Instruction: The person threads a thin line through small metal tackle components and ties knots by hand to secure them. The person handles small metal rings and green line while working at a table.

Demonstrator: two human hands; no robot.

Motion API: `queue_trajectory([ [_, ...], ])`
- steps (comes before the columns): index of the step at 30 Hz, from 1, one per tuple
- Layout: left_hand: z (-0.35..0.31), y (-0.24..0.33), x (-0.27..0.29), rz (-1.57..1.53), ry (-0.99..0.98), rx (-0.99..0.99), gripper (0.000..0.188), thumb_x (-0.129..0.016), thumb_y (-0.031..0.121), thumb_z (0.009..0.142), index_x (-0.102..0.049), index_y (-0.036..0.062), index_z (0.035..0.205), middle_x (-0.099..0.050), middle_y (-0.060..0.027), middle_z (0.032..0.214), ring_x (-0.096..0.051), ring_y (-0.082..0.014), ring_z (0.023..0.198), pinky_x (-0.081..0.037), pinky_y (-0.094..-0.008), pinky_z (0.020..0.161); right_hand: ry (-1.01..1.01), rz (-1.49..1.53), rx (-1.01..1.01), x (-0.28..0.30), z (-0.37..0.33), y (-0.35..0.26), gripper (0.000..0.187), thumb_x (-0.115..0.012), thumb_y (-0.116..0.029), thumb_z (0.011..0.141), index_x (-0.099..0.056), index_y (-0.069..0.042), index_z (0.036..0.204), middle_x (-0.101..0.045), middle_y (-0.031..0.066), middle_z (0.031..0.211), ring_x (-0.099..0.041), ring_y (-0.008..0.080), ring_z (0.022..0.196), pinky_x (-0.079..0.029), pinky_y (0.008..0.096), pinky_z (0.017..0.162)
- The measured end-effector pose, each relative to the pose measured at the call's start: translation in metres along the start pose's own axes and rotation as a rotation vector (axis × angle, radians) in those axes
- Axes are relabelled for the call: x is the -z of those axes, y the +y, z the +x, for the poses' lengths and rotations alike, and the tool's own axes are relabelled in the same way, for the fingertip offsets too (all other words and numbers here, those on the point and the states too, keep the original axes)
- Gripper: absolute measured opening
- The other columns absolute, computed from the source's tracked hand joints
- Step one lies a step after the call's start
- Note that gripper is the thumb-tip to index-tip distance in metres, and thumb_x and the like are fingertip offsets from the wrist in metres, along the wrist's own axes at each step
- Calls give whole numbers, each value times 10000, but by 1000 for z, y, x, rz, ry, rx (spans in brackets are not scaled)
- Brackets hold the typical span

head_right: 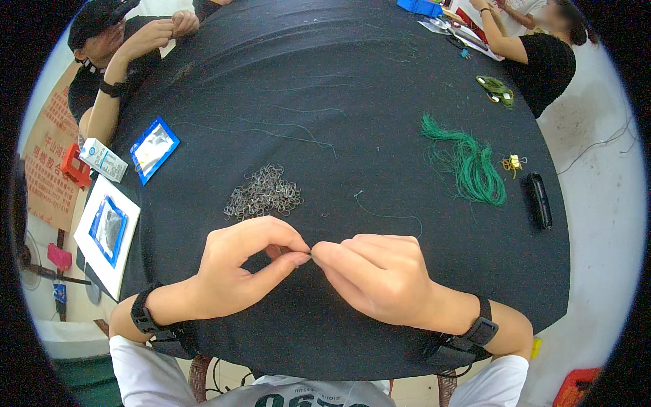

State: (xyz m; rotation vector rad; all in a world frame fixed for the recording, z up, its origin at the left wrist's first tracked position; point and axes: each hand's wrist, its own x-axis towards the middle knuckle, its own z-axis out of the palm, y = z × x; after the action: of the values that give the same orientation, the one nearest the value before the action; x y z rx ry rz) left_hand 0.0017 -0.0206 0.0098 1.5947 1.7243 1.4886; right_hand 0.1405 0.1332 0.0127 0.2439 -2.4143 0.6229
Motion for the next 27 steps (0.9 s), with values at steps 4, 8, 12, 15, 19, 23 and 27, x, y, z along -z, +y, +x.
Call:
queue_trajectory([
  [4,2,-5,1,150,39,-184,162,-691,-50,744,-626,-16,889,-629,-104,831,-612,-155,687,-490,-249,573,30,138,-98,-7,1,2,169,-698,7,738,-651,-23,897,-617,70,679,-585,164,507,-449,267,451],
  [8,6,-11,2,302,94,-436,207,-712,-71,686,-603,-36,860,-610,-123,805,-601,-222,665,-490,-293,567,-88,358,-329,-2,4,-3,126,-663,9,786,-655,-26,907,-632,67,697,-570,93,511,-422,240,451],
  [12,6,-10,3,337,91,-481,227,-715,-78,665,-595,-38,854,-602,-135,800,-596,-252,658,-493,-315,564,-130,524,-471,1,3,-4,127,-601,8,840,-653,-18,953,-625,16,705,-512,10,543,-374,196,463],
  [15,6,-11,4,347,86,-512,230,-712,-83,667,-592,-42,858,-599,-138,796,-597,-254,657,-490,-321,556,-168,690,-609,4,5,-6,136,-572,-5,873,-645,-4,988,-604,-24,725,-474,-9,573,-354,180,488],
  [19,7,-11,4,349,83,-519,232,-713,-81,666,-588,-43,857,-599,-141,794,-595,-258,646,-489,-322,546,-201,938,-804,8,9,-8,143,-554,-21,902,-630,20,1016,-557,-56,738,-418,-19,594,-315,175,505],
  [23,7,-10,5,349,80,-520,235,-718,-79,661,-587,-42,853,-599,-141,791,-594,-258,640,-491,-321,542,-222,1015,-850,10,11,-7,134,-571,-32,903,-626,26,1010,-538,-64,715,-388,-25,578,-279,176,494],
  [27,7,-10,4,355,65,-529,239,-722,-80,657,-588,-42,851,-598,-143,789,-595,-259,641,-493,-321,545,-234,987,-837,7,11,-7,116,-583,-44,904,-624,21,990,-517,-76,688,-370,-31,569,-258,173,489],
])
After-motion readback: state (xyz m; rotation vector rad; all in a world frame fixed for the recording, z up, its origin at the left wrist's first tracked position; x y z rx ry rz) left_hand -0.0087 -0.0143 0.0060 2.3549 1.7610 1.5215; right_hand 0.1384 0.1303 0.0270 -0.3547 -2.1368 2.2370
